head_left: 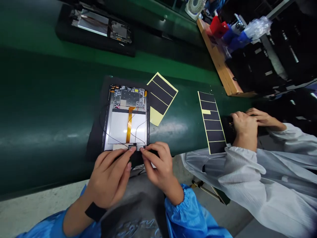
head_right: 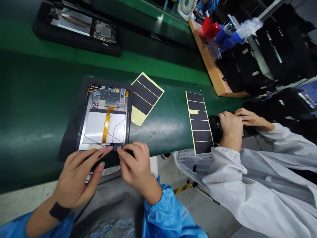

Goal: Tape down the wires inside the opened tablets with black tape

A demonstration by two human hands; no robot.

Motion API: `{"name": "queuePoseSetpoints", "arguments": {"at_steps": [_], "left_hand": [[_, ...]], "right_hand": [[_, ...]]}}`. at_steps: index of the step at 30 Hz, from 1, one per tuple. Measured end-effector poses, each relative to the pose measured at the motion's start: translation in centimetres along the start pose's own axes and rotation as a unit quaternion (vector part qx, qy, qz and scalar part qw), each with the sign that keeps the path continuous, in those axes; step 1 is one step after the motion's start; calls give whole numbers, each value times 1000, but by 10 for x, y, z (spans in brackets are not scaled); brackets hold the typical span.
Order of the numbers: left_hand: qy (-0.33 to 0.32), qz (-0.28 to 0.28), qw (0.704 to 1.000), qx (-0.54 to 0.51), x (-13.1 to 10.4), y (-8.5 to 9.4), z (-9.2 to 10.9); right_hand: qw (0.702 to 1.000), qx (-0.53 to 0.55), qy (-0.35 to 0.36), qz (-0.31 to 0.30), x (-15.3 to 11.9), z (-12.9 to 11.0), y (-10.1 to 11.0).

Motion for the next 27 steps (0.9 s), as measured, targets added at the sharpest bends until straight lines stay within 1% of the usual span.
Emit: {"name": "queuePoseSetpoints", "arguments": {"at_steps": [3, 6, 8, 12, 14, 16, 20, 22, 24, 26, 27], "left_hand": [[40, 2, 999, 4, 6, -3, 3], [66, -8, 998, 6, 8, -7, 3], [76, -17, 997, 4, 8, -11, 2], [88, -23, 996, -4, 11, -15, -2], [101, -27, 994, -19, 14, -14, -5], [107, -29, 993, -32, 17, -12, -8], [101, -34, 993, -52, 23, -10, -12], [100, -44, 992, -60, 25, -11, -14], [97, -57, 992, -63, 27, -12, -16], [89, -71, 991, -65, 27, -13, -18], [85, -75, 991, -65, 27, -13, -19]], "right_hand": [[1000, 23, -9, -9, -4, 1, -1], [997, 64, -27, -22, -1, 6, -1], [995, 72, -18, -65, 7, 10, -2], [980, 41, 42, -188, 26, 16, -7], [974, 34, 56, -216, 33, 19, -7], [972, 37, 57, -226, 36, 23, -6], [975, 62, 39, -209, 33, 25, -6], [980, 98, 17, -171, 33, 24, -4], [981, 155, -29, -109, 37, 22, 1], [973, 209, -72, -64, 43, 20, 5], [969, 225, -79, -59, 47, 18, 5]]}}
Point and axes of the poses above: each hand's wrist, its own x-axis towards the middle knuckle, its own y-axis out of the back of the hand, z = x × y, the point moved 5 cm from there along x, towards the middle knuckle, and after that the axes turned 5 degrees about z, right-handed, at the moved point
